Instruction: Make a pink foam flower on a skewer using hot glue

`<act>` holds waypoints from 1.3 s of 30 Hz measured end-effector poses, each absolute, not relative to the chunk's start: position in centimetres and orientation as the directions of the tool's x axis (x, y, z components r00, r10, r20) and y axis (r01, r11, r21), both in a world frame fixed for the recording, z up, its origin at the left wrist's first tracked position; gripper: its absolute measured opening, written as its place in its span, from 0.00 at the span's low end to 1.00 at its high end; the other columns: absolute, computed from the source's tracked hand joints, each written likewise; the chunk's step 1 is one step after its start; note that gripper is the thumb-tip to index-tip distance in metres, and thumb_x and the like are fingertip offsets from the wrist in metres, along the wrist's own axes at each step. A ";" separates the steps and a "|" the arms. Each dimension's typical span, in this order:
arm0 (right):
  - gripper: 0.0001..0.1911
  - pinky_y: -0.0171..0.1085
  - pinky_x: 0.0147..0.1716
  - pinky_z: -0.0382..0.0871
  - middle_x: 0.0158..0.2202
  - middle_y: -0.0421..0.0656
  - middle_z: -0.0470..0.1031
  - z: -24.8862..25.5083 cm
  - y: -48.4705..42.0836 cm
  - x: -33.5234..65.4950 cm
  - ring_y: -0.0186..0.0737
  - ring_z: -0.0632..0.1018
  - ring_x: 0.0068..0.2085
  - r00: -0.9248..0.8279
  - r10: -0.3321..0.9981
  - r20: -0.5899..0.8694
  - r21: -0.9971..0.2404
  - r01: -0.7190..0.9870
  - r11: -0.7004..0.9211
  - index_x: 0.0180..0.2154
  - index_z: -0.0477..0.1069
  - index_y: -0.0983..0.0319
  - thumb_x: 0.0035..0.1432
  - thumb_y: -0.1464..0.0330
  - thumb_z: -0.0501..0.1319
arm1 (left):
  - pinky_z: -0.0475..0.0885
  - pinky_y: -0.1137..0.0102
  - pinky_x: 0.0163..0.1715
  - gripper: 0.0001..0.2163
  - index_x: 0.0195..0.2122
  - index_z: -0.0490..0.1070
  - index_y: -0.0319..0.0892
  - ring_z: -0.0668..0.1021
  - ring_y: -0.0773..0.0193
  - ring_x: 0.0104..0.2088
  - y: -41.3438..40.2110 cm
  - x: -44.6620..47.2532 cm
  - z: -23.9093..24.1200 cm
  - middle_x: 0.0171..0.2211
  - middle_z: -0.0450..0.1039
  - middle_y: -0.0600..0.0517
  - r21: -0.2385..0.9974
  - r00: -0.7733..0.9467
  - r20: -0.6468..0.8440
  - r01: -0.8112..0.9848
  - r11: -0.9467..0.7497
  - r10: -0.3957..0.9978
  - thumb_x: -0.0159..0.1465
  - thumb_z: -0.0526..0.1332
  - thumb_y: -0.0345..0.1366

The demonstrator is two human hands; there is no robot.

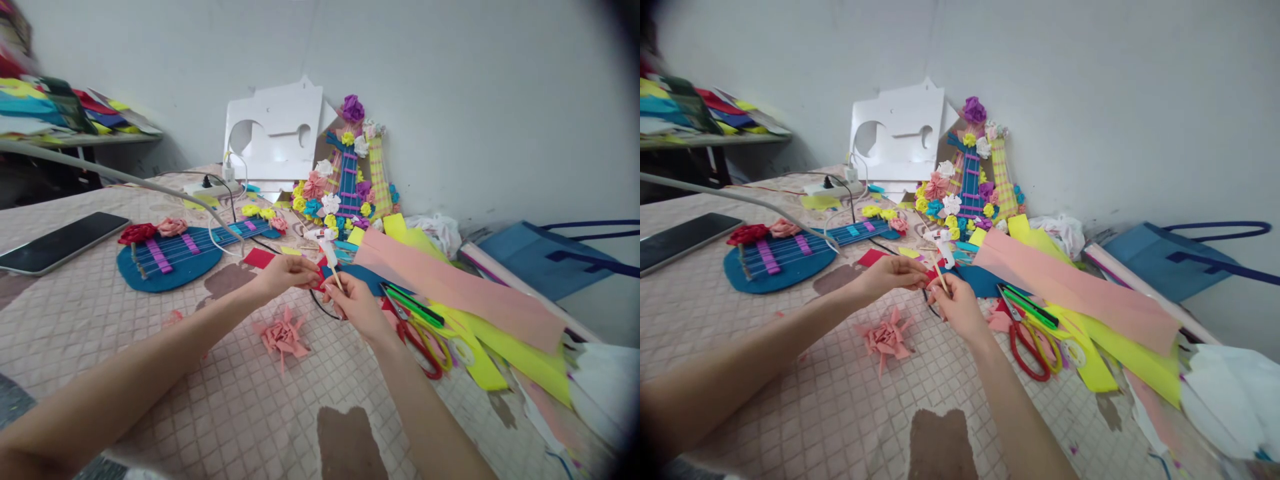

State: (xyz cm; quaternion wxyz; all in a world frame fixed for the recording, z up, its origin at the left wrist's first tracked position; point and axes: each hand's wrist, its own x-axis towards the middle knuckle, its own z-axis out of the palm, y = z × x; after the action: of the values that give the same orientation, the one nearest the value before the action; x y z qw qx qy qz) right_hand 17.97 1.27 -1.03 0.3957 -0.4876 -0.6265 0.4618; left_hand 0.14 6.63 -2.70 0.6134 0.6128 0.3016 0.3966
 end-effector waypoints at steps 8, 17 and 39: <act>0.12 0.30 0.15 0.53 0.20 0.34 0.64 -0.5 1.1 17.9 0.28 0.62 0.16 -0.141 0.979 0.146 -0.908 0.374 0.189 0.33 0.67 0.61 0.57 0.58 0.57 | 0.69 0.76 0.25 0.14 0.30 0.71 0.35 0.75 0.71 0.24 6.1 0.8 -3.0 0.23 0.73 0.54 0.990 0.579 0.139 -0.102 -0.098 0.804 0.47 0.72 0.34; 0.14 0.30 0.18 0.55 0.25 0.38 0.66 -0.7 1.4 18.3 0.30 0.62 0.21 -0.023 0.973 0.229 -0.861 0.462 0.213 0.34 0.69 0.61 0.58 0.57 0.56 | 0.70 0.74 0.28 0.13 0.32 0.72 0.36 0.74 0.71 0.25 6.3 0.2 -2.4 0.26 0.75 0.51 0.992 0.532 0.125 -0.080 -0.097 0.837 0.56 0.66 0.43; 0.18 0.30 0.14 0.50 0.27 0.37 0.69 -0.5 1.1 17.9 0.24 0.61 0.15 -0.115 0.985 0.133 -0.954 0.253 0.158 0.33 0.66 0.61 0.59 0.53 0.55 | 0.63 0.77 0.24 0.09 0.25 0.73 0.37 0.70 0.71 0.23 6.5 0.2 -2.3 0.21 0.70 0.55 0.963 0.437 0.226 0.034 -0.267 0.871 0.56 0.64 0.38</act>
State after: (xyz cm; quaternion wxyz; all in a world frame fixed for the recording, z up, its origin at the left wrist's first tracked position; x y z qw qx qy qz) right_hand 17.91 1.13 -0.46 0.4405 -0.4987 -0.6205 0.4150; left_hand 0.19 6.49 -2.27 0.5060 0.6799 0.3328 0.4135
